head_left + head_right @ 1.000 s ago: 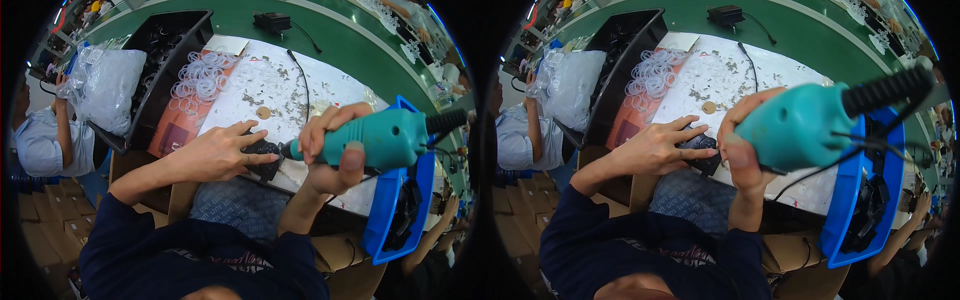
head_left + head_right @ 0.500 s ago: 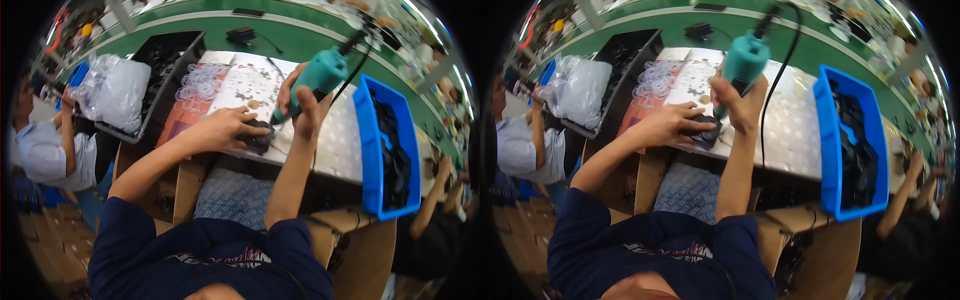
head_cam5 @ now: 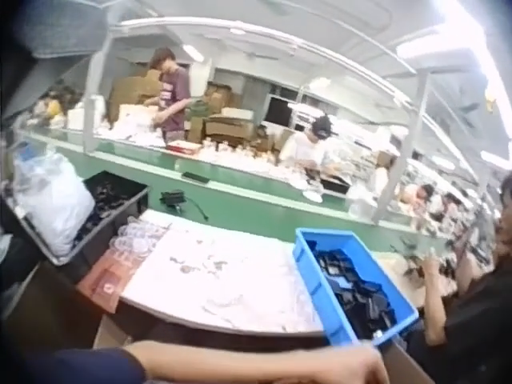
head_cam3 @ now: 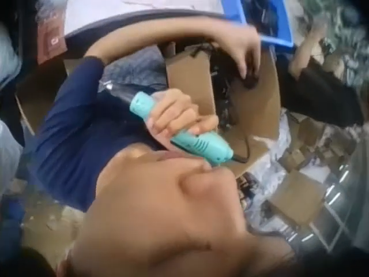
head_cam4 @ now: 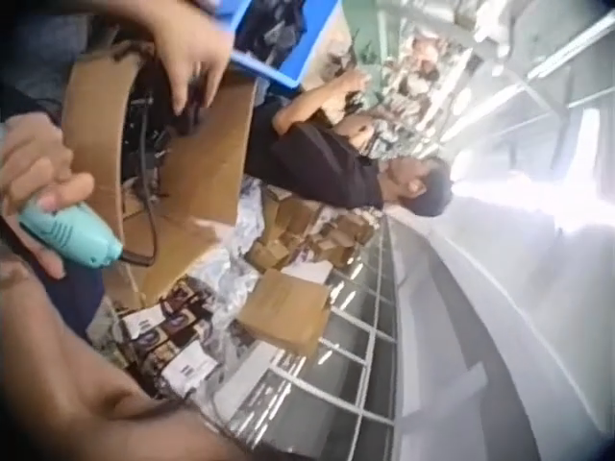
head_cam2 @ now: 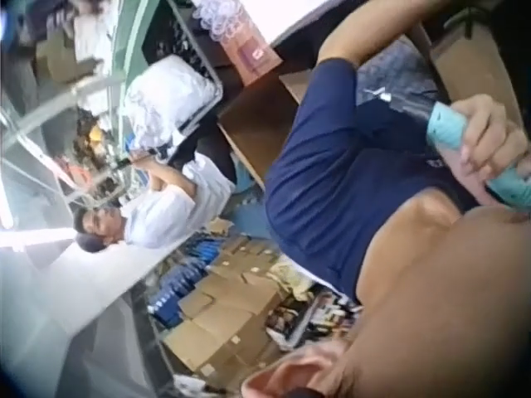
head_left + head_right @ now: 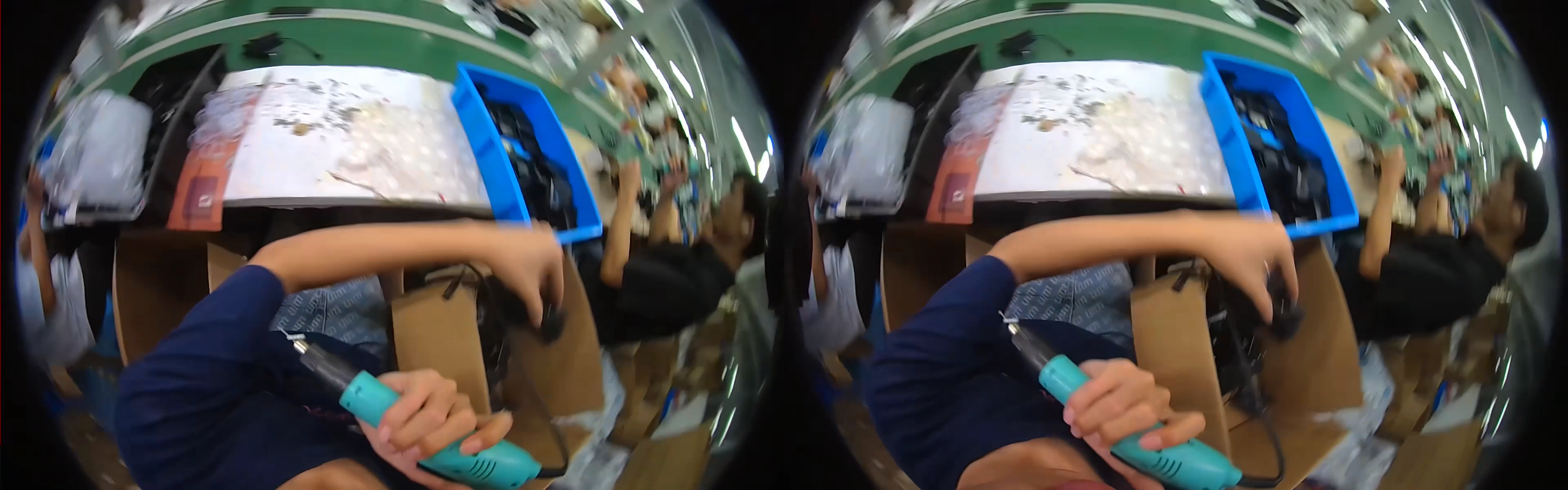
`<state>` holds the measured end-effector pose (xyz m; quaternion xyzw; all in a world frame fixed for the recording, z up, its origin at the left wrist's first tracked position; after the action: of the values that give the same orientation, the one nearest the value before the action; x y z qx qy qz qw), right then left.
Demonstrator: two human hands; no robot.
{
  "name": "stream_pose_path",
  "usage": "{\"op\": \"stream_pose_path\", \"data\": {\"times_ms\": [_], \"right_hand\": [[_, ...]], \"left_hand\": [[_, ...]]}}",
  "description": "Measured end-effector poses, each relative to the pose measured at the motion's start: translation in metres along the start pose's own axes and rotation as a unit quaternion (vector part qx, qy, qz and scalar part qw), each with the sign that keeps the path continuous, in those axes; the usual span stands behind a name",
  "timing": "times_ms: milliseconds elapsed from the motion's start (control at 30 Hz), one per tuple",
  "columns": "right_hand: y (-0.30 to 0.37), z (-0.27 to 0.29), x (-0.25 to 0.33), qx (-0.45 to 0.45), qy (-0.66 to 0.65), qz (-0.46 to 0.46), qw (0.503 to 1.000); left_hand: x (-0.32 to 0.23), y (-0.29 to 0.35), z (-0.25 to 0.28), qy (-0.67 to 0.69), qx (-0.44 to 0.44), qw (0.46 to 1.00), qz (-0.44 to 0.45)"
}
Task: Assembling electronic or mechanical lighting components using an electric screwdriver at a factory workbench.
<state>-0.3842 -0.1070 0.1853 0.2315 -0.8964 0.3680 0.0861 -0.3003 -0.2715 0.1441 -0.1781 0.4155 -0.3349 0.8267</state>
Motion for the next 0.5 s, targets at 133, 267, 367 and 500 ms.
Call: {"op": "stream_pose_path", "data": {"times_ms": [133,267,367,500], "right_hand": [[0.029,0.024,0.007,-0.001,-0.052,0.16,0.986],[0.03,0.025,-0.009,0.005,-0.023,0.152,0.988],[0.016,0.041,-0.031,0.001,-0.013,0.139,0.99],[-0.02,0.095,-0.074,0.038,0.009,0.023,0.999]], "left_hand": [[0.045,-0.036,-0.085,-0.218,0.185,0.957,0.049],[0.05,-0.019,-0.022,-0.133,0.042,0.99,-0.008],[0.033,0.057,0.135,-0.105,-0.201,0.972,-0.058],[0.083,0.266,0.36,-0.544,-0.069,0.735,0.399]]}}
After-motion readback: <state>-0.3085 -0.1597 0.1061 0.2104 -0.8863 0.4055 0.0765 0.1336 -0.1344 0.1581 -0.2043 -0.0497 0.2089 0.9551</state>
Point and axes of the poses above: each hand's wrist, its own y-axis away from the middle knuckle, its own z-axis out of the back of the hand, x = y × z, the point moved 10 cm from there along -y, towards the middle knuckle, and after that the axes turned 15 degrees about -z, right-handed, at the moved point
